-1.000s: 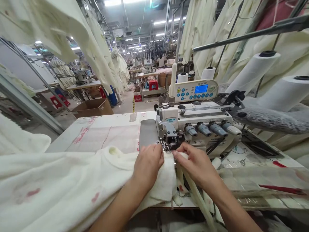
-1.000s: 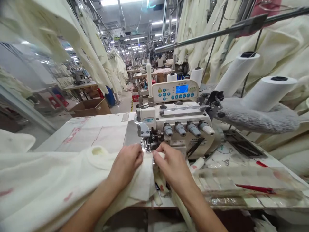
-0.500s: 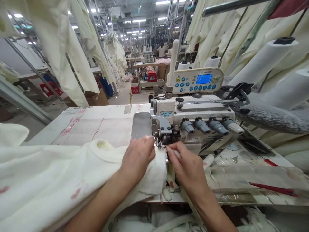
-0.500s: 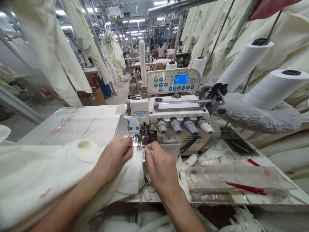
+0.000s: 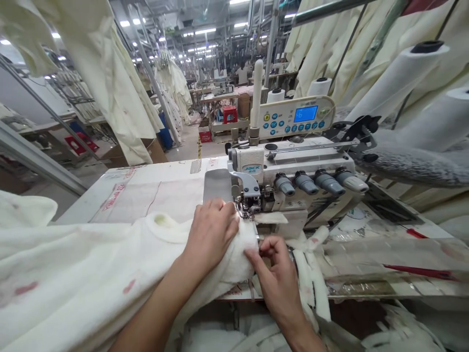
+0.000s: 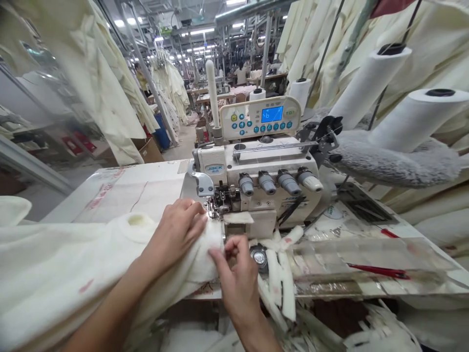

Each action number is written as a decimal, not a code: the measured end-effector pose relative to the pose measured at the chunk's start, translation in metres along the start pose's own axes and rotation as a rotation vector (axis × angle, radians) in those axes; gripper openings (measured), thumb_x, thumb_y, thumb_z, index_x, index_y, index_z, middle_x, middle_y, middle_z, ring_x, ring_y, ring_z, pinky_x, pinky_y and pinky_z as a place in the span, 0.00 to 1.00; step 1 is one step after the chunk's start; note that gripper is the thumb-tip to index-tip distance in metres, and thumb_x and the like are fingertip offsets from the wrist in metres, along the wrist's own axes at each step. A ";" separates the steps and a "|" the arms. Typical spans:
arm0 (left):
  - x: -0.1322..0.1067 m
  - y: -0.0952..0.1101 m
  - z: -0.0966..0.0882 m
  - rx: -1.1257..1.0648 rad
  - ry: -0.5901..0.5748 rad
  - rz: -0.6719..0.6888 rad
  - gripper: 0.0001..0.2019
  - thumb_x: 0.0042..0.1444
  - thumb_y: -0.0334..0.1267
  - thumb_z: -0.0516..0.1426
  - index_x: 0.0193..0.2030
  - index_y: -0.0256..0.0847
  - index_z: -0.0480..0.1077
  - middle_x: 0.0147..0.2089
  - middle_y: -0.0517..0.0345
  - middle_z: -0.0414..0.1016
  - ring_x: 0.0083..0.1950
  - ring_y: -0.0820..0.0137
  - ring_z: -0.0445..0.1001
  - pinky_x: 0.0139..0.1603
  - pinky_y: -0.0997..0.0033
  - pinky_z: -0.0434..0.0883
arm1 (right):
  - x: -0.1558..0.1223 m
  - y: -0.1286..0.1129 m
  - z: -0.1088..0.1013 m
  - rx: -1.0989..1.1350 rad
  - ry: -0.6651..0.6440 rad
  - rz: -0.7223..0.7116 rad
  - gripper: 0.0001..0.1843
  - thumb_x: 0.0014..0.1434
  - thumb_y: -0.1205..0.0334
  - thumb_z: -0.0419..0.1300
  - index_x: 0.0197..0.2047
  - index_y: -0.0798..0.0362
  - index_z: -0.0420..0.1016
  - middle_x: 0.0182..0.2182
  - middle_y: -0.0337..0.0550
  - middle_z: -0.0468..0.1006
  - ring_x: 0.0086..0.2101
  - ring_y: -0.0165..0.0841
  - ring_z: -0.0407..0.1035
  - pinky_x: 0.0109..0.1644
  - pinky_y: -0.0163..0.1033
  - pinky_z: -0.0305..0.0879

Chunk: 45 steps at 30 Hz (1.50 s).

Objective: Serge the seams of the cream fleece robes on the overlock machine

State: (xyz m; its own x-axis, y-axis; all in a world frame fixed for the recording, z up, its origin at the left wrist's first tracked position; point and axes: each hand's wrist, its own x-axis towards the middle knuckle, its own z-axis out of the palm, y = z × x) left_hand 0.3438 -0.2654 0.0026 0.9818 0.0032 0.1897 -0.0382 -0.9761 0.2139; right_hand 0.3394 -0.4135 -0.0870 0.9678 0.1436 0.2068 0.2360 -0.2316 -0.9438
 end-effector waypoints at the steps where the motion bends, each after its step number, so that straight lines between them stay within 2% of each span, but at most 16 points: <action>1: -0.001 -0.002 -0.001 -0.042 -0.003 -0.003 0.07 0.62 0.37 0.48 0.39 0.41 0.65 0.42 0.54 0.70 0.45 0.62 0.67 0.46 0.60 0.62 | 0.000 -0.001 -0.001 0.046 -0.024 0.028 0.13 0.59 0.50 0.55 0.34 0.49 0.59 0.25 0.35 0.66 0.25 0.28 0.65 0.23 0.29 0.60; 4: 0.000 -0.005 -0.001 -0.155 0.014 -0.039 0.05 0.60 0.36 0.49 0.36 0.41 0.64 0.40 0.57 0.72 0.44 0.64 0.68 0.46 0.61 0.62 | 0.003 -0.008 -0.014 -0.020 -0.143 0.002 0.09 0.62 0.54 0.52 0.43 0.48 0.64 0.26 0.36 0.70 0.25 0.28 0.66 0.24 0.29 0.61; 8: 0.002 -0.006 0.003 -0.225 0.045 -0.054 0.05 0.58 0.36 0.51 0.31 0.42 0.63 0.36 0.59 0.72 0.41 0.64 0.70 0.43 0.63 0.62 | 0.009 -0.017 -0.032 -0.349 -0.245 -0.282 0.21 0.63 0.64 0.46 0.59 0.44 0.63 0.42 0.42 0.77 0.36 0.32 0.73 0.39 0.35 0.69; 10: 0.003 -0.005 0.004 -0.248 0.042 -0.050 0.05 0.58 0.36 0.52 0.30 0.42 0.63 0.35 0.59 0.72 0.40 0.65 0.70 0.42 0.64 0.63 | 0.013 -0.020 -0.034 -0.486 -0.270 -0.378 0.25 0.62 0.67 0.43 0.61 0.46 0.61 0.45 0.44 0.77 0.37 0.34 0.74 0.39 0.37 0.70; 15: 0.008 -0.005 0.004 -0.244 0.048 -0.046 0.06 0.56 0.35 0.52 0.28 0.42 0.62 0.31 0.60 0.71 0.37 0.66 0.69 0.40 0.66 0.63 | 0.024 -0.037 -0.033 -0.831 -0.293 -0.431 0.26 0.58 0.68 0.47 0.59 0.51 0.66 0.35 0.46 0.80 0.24 0.34 0.73 0.27 0.36 0.69; 18: 0.012 -0.007 0.006 -0.258 0.065 -0.051 0.06 0.55 0.34 0.52 0.28 0.42 0.63 0.30 0.61 0.70 0.35 0.67 0.69 0.39 0.67 0.63 | 0.029 -0.048 -0.032 -1.010 -0.321 -0.417 0.25 0.55 0.70 0.53 0.56 0.51 0.68 0.32 0.43 0.80 0.21 0.33 0.72 0.22 0.34 0.63; 21: 0.015 -0.008 0.008 -0.257 0.076 -0.064 0.05 0.55 0.34 0.52 0.28 0.41 0.64 0.30 0.61 0.70 0.36 0.67 0.69 0.40 0.67 0.63 | 0.030 -0.050 -0.031 -1.060 -0.289 -0.456 0.24 0.52 0.71 0.57 0.53 0.52 0.70 0.29 0.40 0.79 0.19 0.32 0.71 0.19 0.34 0.57; 28: 0.025 -0.013 0.012 -0.199 0.081 -0.073 0.06 0.55 0.34 0.52 0.28 0.41 0.66 0.31 0.59 0.69 0.37 0.65 0.70 0.40 0.65 0.64 | 0.031 -0.039 -0.027 -0.887 -0.161 -0.533 0.17 0.56 0.72 0.54 0.49 0.55 0.71 0.27 0.40 0.76 0.20 0.33 0.71 0.21 0.36 0.56; 30: 0.029 -0.015 0.011 -0.175 0.088 -0.064 0.05 0.55 0.33 0.53 0.29 0.40 0.66 0.31 0.59 0.70 0.37 0.65 0.70 0.40 0.65 0.64 | 0.032 -0.037 -0.028 -0.769 -0.152 -0.480 0.14 0.58 0.72 0.51 0.46 0.54 0.71 0.28 0.41 0.77 0.23 0.33 0.72 0.23 0.35 0.58; 32: 0.025 -0.015 0.007 -0.115 0.101 -0.028 0.05 0.56 0.34 0.53 0.30 0.40 0.67 0.33 0.56 0.71 0.38 0.63 0.70 0.41 0.62 0.64 | 0.030 -0.033 -0.028 -0.570 -0.154 -0.336 0.11 0.60 0.69 0.49 0.42 0.52 0.70 0.28 0.39 0.76 0.25 0.32 0.71 0.25 0.34 0.59; 35: -0.002 -0.004 0.006 -0.026 0.250 0.076 0.06 0.58 0.33 0.52 0.40 0.39 0.69 0.43 0.50 0.73 0.46 0.59 0.69 0.46 0.58 0.63 | 0.018 -0.023 -0.029 -0.099 -0.179 -0.038 0.09 0.61 0.60 0.52 0.46 0.48 0.65 0.29 0.36 0.75 0.28 0.30 0.71 0.29 0.32 0.64; 37: -0.031 0.007 0.013 -0.072 0.330 0.217 0.12 0.59 0.31 0.52 0.50 0.39 0.66 0.48 0.49 0.72 0.49 0.62 0.67 0.49 0.61 0.62 | 0.007 -0.016 -0.028 0.190 -0.215 0.099 0.17 0.59 0.58 0.56 0.51 0.45 0.61 0.35 0.37 0.75 0.36 0.30 0.71 0.37 0.32 0.68; 38: -0.045 0.012 0.020 -0.108 0.331 0.291 0.14 0.58 0.30 0.52 0.52 0.38 0.65 0.48 0.50 0.72 0.49 0.63 0.67 0.49 0.63 0.62 | 0.002 -0.013 -0.028 0.282 -0.229 0.139 0.20 0.58 0.58 0.57 0.53 0.45 0.59 0.38 0.38 0.75 0.39 0.29 0.71 0.41 0.32 0.68; 41: -0.072 0.017 0.040 -0.083 0.380 0.353 0.14 0.58 0.27 0.53 0.51 0.37 0.66 0.47 0.52 0.74 0.48 0.65 0.68 0.50 0.63 0.60 | -0.010 -0.008 -0.027 0.374 -0.234 0.188 0.22 0.56 0.59 0.59 0.53 0.44 0.60 0.40 0.38 0.75 0.41 0.28 0.70 0.44 0.31 0.66; 43: -0.075 0.016 0.047 -0.070 0.441 0.352 0.11 0.59 0.26 0.53 0.47 0.38 0.68 0.41 0.54 0.76 0.43 0.66 0.69 0.47 0.62 0.60 | -0.015 -0.009 -0.028 0.384 -0.231 0.205 0.22 0.56 0.58 0.60 0.53 0.45 0.60 0.38 0.38 0.76 0.38 0.28 0.70 0.42 0.30 0.66; 45: -0.073 0.016 0.044 -0.126 0.479 0.341 0.07 0.59 0.27 0.53 0.42 0.38 0.69 0.34 0.57 0.76 0.38 0.69 0.69 0.43 0.64 0.60 | -0.016 -0.011 -0.029 0.383 -0.244 0.238 0.23 0.57 0.56 0.60 0.54 0.45 0.60 0.36 0.38 0.76 0.35 0.28 0.70 0.38 0.30 0.66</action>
State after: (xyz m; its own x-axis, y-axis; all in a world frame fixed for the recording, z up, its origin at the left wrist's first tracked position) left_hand 0.2800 -0.2903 -0.0503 0.7183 -0.1792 0.6723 -0.3863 -0.9063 0.1712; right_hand 0.3235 -0.4415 -0.0722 0.9313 0.3611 -0.0482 -0.0815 0.0776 -0.9936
